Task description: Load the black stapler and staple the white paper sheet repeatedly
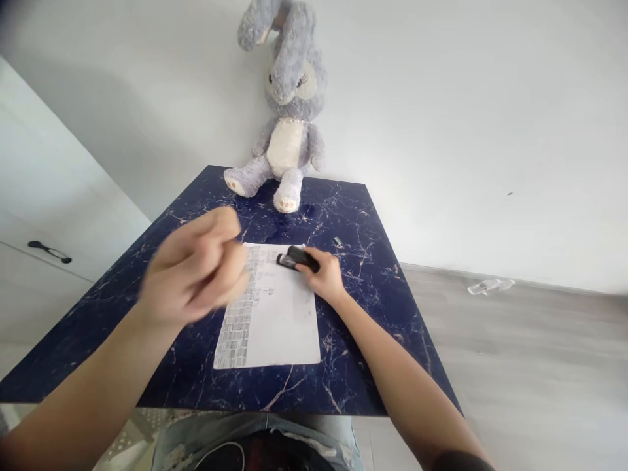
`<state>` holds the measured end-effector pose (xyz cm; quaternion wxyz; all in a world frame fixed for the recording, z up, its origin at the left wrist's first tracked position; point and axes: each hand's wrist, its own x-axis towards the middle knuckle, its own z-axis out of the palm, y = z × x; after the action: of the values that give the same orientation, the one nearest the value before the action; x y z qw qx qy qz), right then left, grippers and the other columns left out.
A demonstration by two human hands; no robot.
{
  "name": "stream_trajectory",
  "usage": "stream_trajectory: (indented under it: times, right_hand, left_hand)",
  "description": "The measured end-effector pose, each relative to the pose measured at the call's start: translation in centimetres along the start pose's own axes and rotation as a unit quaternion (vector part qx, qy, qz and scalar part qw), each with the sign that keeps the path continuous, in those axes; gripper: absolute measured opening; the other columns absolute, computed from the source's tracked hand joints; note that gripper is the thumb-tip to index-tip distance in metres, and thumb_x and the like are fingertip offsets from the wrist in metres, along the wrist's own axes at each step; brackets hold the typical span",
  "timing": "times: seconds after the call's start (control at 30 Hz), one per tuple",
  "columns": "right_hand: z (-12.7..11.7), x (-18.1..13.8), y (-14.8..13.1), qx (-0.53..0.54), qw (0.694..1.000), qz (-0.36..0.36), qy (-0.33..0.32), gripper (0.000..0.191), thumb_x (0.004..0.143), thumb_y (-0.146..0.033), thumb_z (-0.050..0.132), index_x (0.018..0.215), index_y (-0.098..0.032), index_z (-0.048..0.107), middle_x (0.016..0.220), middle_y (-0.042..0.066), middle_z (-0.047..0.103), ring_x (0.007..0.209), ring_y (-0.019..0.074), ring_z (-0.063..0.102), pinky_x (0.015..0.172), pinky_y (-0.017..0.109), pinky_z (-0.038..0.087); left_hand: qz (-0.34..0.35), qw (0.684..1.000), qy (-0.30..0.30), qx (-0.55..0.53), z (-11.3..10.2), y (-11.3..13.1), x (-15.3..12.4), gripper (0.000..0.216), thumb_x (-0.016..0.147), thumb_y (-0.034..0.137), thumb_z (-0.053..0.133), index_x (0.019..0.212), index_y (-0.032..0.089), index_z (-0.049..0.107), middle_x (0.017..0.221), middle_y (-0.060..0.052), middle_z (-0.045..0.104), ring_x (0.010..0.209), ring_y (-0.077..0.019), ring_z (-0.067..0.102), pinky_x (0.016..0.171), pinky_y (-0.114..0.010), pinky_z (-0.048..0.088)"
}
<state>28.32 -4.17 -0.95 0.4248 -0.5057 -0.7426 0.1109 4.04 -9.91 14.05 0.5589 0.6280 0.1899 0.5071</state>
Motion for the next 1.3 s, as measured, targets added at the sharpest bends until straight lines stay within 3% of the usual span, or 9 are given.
stream_trajectory:
  times: [0.07, 0.13, 0.2, 0.3, 0.43, 0.6, 0.8, 1.07, 1.3]
  right_hand:
    - [-1.1, 0.5, 1.1, -0.035, 0.995, 0.057, 0.069, 0.034, 0.088, -0.035, 0.072, 0.118, -0.021, 0.074, 0.11, 0.01, 0.08, 0.097, 0.031, 0.076, 0.092, 0.045, 0.059]
    - [-2.3, 1.0, 2.3, -0.077, 0.987, 0.105, 0.094, 0.033, 0.087, -0.033, 0.071, 0.118, -0.022, 0.074, 0.106, 0.01, 0.08, 0.095, 0.0318, 0.076, 0.091, 0.046, 0.058]
    - [-3.5, 1.2, 3.4, -0.108, 0.982, 0.142, 0.068, 0.032, 0.085, -0.03, 0.071, 0.116, -0.023, 0.075, 0.101, 0.008, 0.081, 0.092, 0.0322, 0.076, 0.089, 0.046, 0.058]
    - [-4.5, 1.4, 4.1, -0.129, 0.98, 0.153, 0.001, 0.033, 0.082, -0.025, 0.073, 0.115, -0.025, 0.076, 0.1, 0.007, 0.081, 0.093, 0.0323, 0.075, 0.087, 0.045, 0.057]
    - [-5.0, 1.5, 3.8, -0.096, 0.989, 0.079, -0.074, 0.034, 0.082, -0.022, 0.073, 0.116, -0.024, 0.075, 0.105, 0.007, 0.08, 0.095, 0.029, 0.075, 0.088, 0.04, 0.057]
    - [-5.9, 1.6, 2.8, -0.053, 0.989, 0.021, -0.137, 0.031, 0.083, -0.019, 0.07, 0.114, -0.025, 0.074, 0.106, 0.005, 0.079, 0.097, 0.0271, 0.074, 0.091, 0.04, 0.055]
    - [-6.2, 1.7, 2.0, -0.029, 0.984, 0.008, -0.177, 0.03, 0.081, -0.018, 0.067, 0.11, -0.023, 0.071, 0.105, 0.003, 0.078, 0.096, 0.025, 0.072, 0.091, 0.039, 0.053]
    - [-5.7, 1.5, 0.6, -0.075, 0.983, 0.008, -0.169, 0.019, 0.092, -0.032, 0.059, 0.106, -0.023, 0.069, 0.098, 0.004, 0.076, 0.088, 0.0241, 0.07, 0.082, 0.035, 0.052]
    - [-4.6, 1.4, 0.6, -0.105, 0.988, 0.037, -0.109, 0.031, 0.099, -0.051, 0.057, 0.091, -0.023, 0.067, 0.087, 0.002, 0.073, 0.08, 0.0213, 0.067, 0.076, 0.034, 0.05]
  left_hand:
    - [-0.02, 0.995, 0.031, 0.09, -2.1, -2.9, 1.7, 0.032, 0.103, 0.049, 0.061, 0.089, 0.022, 0.049, 0.065, 0.005, 0.056, 0.04, -0.0066, 0.041, 0.039, -0.02, 0.032]
    - [-0.043, 0.963, 0.054, 0.262, -4.0, -6.9, 2.6, 0.029, 0.102, 0.043, 0.061, 0.086, 0.021, 0.052, 0.071, 0.001, 0.062, 0.05, -0.0109, 0.054, 0.049, -0.025, 0.044]
    - [-0.043, 0.89, -0.004, 0.453, -4.9, -11.0, 2.2, 0.029, 0.106, 0.035, 0.052, 0.084, 0.018, 0.06, 0.082, -0.005, 0.067, 0.079, -0.0194, 0.066, 0.078, -0.036, 0.055]
    - [0.007, 0.8, -0.12, 0.588, -4.8, -14.9, 0.6, 0.025, 0.107, 0.032, 0.05, 0.113, 0.018, 0.07, 0.13, -0.014, 0.065, 0.127, -0.0316, 0.057, 0.11, -0.053, 0.044]
    - [-0.027, 0.752, -0.206, 0.626, -3.5, -15.6, -0.9, 0.047, 0.109, 0.041, 0.042, 0.155, 0.035, 0.049, 0.169, -0.01, 0.033, 0.156, -0.0438, 0.025, 0.12, -0.073, 0.022]
    - [-0.086, 0.732, -0.243, 0.631, -2.7, -14.7, -1.5, 0.055, 0.109, 0.043, 0.04, 0.163, 0.049, 0.031, 0.176, -0.003, 0.018, 0.156, -0.0562, 0.011, 0.113, -0.085, 0.016]
    - [-0.05, 0.732, -0.229, 0.64, -2.1, -14.2, -1.8, 0.061, 0.104, 0.041, 0.052, 0.163, 0.042, 0.036, 0.175, -0.008, 0.021, 0.154, -0.0457, 0.027, 0.119, -0.07, 0.027]
    - [-0.045, 0.741, -0.225, 0.632, -0.5, -14.9, -1.9, 0.062, 0.104, 0.042, 0.052, 0.163, 0.043, 0.035, 0.174, -0.01, 0.023, 0.157, -0.0499, 0.018, 0.118, -0.074, 0.023]
    - [-0.074, 0.753, -0.238, 0.609, -1.1, -14.9, -1.4, 0.059, 0.104, 0.045, 0.053, 0.161, 0.043, 0.039, 0.176, -0.008, 0.019, 0.158, -0.0547, 0.009, 0.116, -0.083, 0.014]
